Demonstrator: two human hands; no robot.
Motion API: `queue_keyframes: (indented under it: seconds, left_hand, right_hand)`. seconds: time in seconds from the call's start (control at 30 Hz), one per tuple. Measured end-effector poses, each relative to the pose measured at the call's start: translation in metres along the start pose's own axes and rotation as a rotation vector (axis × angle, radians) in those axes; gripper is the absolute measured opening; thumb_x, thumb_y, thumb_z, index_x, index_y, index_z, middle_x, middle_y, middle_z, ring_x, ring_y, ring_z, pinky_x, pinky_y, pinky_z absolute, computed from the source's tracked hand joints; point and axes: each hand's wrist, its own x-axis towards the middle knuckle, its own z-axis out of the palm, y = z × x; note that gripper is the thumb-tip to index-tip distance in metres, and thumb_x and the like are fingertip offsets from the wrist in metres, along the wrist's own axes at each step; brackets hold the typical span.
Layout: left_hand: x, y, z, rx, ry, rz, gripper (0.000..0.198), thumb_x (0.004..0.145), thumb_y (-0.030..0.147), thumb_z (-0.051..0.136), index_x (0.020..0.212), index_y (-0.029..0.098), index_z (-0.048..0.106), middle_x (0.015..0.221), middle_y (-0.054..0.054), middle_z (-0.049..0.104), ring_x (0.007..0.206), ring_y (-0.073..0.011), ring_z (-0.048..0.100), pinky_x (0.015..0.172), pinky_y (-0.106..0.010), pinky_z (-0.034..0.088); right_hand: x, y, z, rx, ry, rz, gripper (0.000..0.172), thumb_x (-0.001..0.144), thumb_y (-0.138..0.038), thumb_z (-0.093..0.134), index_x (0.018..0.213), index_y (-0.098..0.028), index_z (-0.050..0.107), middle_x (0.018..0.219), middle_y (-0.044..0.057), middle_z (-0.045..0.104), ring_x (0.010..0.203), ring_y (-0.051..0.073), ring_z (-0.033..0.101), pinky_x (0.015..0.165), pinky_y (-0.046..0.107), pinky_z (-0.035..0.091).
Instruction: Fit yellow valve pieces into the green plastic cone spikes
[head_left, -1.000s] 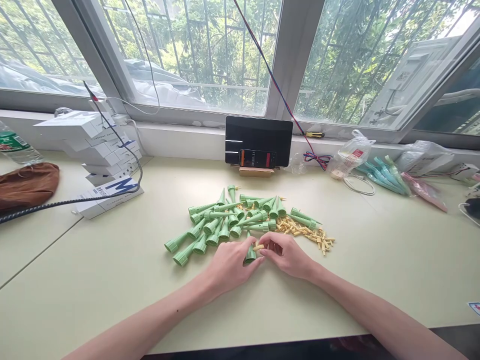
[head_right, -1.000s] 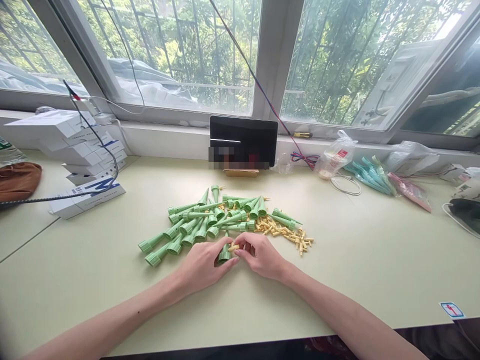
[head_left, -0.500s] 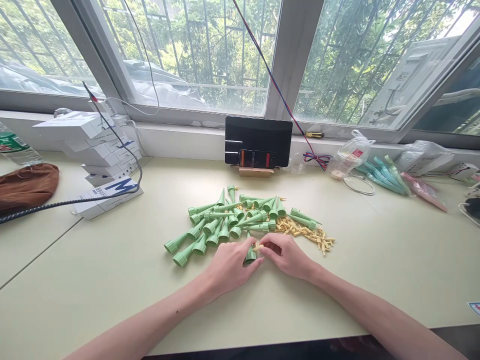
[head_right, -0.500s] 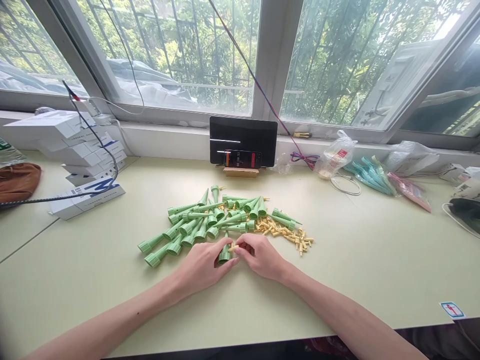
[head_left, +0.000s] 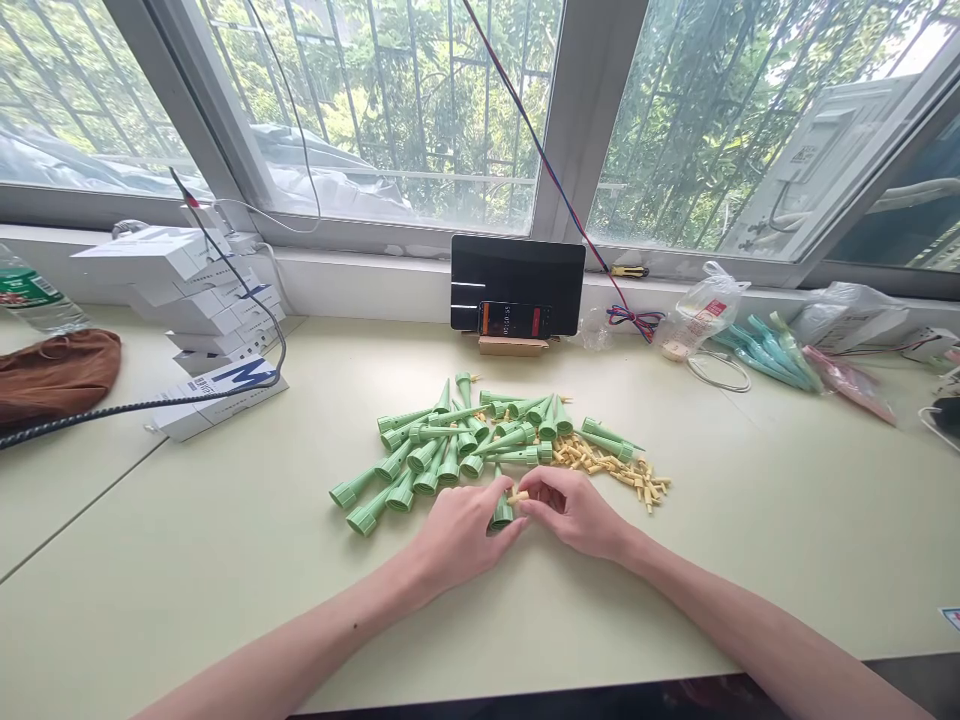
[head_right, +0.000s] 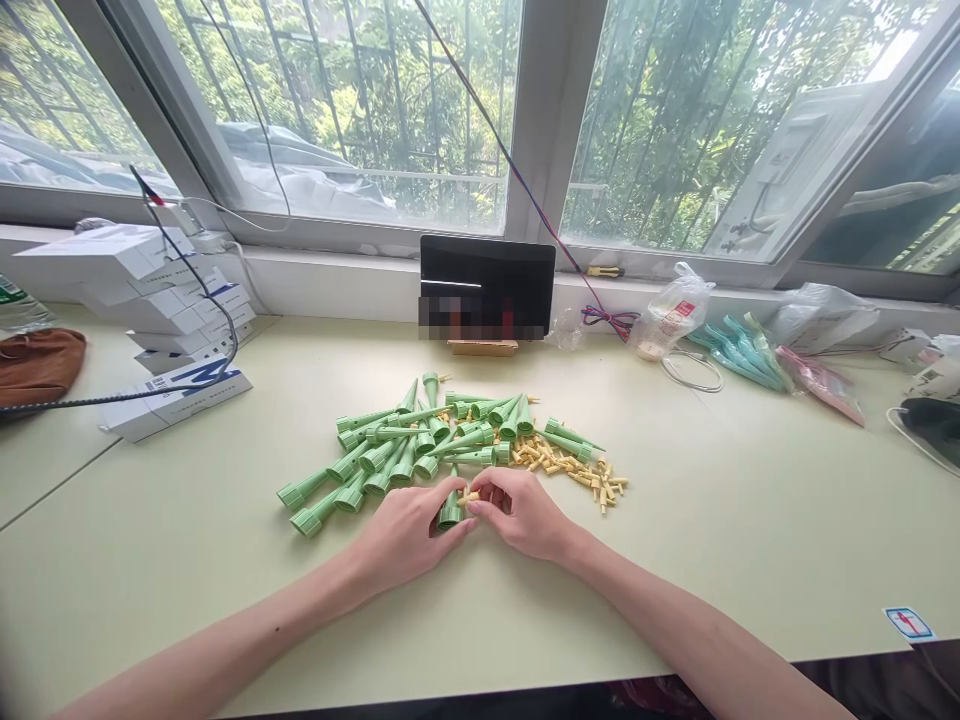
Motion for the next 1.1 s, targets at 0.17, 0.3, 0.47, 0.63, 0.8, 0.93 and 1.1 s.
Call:
queue_keyframes:
  seconds: [0.17,0.3,0.47,0.63,0.8,0.93,1.1]
  left_hand:
    - [-0.0001,0.0008,-0.0008,-0.005,-0.007,-0.005,0.033,0.093,0.043,0.049,0.117,0.02,0.058,0.074,-0.002,0.071,0.067,-0.0234,0.067,0.061,-0.03,0.043]
    - [-0.0005,0.0024,-0.001,-0.009,-0.017,-0.02,0.032,0.093,0.042,0.05,0.116,0.021,0.058,0.073,-0.002,0.071,0.067,-0.0236,0.068,0.061,-0.03,0.042]
    - [-0.0015,0.0034,-0.0017,-0.016,-0.03,-0.03,0.034,0.092,0.043,0.051,0.117,0.021,0.058,0.076,-0.002,0.072,0.07,-0.0241,0.069,0.062,-0.03,0.043]
    - [-0.0015,0.0042,-0.0014,-0.019,-0.033,-0.039,0.034,0.092,0.044,0.051,0.117,0.021,0.059,0.077,-0.003,0.072,0.071,-0.0246,0.069,0.063,-0.03,0.044]
    - [-0.0012,0.0026,0.0015,-0.007,-0.015,-0.029,0.035,0.093,0.044,0.05,0.117,0.021,0.058,0.074,-0.002,0.07,0.069,-0.0244,0.068,0.062,-0.03,0.042]
    - [-0.0014,0.0005,0.0034,-0.008,-0.008,-0.017,0.033,0.092,0.042,0.051,0.117,0.021,0.057,0.075,-0.002,0.071,0.071,-0.0242,0.068,0.062,-0.03,0.042]
    - [-0.0018,0.0013,0.0031,-0.006,-0.013,-0.018,0.034,0.092,0.043,0.052,0.117,0.021,0.058,0.077,-0.003,0.072,0.072,-0.0248,0.068,0.063,-0.03,0.042]
  right_hand:
    - [-0.0008,-0.0001,0.0002,-0.019,0.003,-0.005,0.018,0.093,-0.035,0.059,0.092,-0.017,0.064,0.071,0.0,0.059,0.057,0.011,0.046,0.052,0.022,0.037]
    - [-0.0007,0.0011,0.0011,-0.049,0.011,-0.015,0.021,0.095,-0.035,0.056,0.09,-0.017,0.065,0.07,0.0,0.059,0.058,0.011,0.046,0.054,0.023,0.036]
    - [-0.0006,0.003,0.0017,-0.081,0.018,-0.027,0.023,0.096,-0.033,0.054,0.083,-0.017,0.065,0.07,0.0,0.059,0.06,0.011,0.046,0.056,0.023,0.035]
    - [-0.0019,0.0009,0.0011,-0.048,-0.009,0.008,0.018,0.095,-0.032,0.056,0.09,-0.018,0.065,0.071,-0.001,0.059,0.06,0.011,0.046,0.056,0.023,0.035]
    - [-0.0035,0.0005,0.0005,0.014,-0.027,0.035,0.014,0.092,-0.031,0.059,0.097,-0.018,0.061,0.073,-0.001,0.059,0.058,0.011,0.045,0.053,0.023,0.035]
    - [-0.0034,0.0027,0.001,-0.022,-0.021,0.006,0.011,0.093,-0.028,0.056,0.092,-0.018,0.061,0.071,-0.001,0.059,0.058,0.011,0.044,0.054,0.023,0.034]
    - [-0.002,0.0052,0.0026,-0.087,-0.005,-0.025,0.015,0.095,-0.028,0.055,0.088,-0.018,0.063,0.071,0.0,0.059,0.059,0.011,0.045,0.055,0.023,0.033]
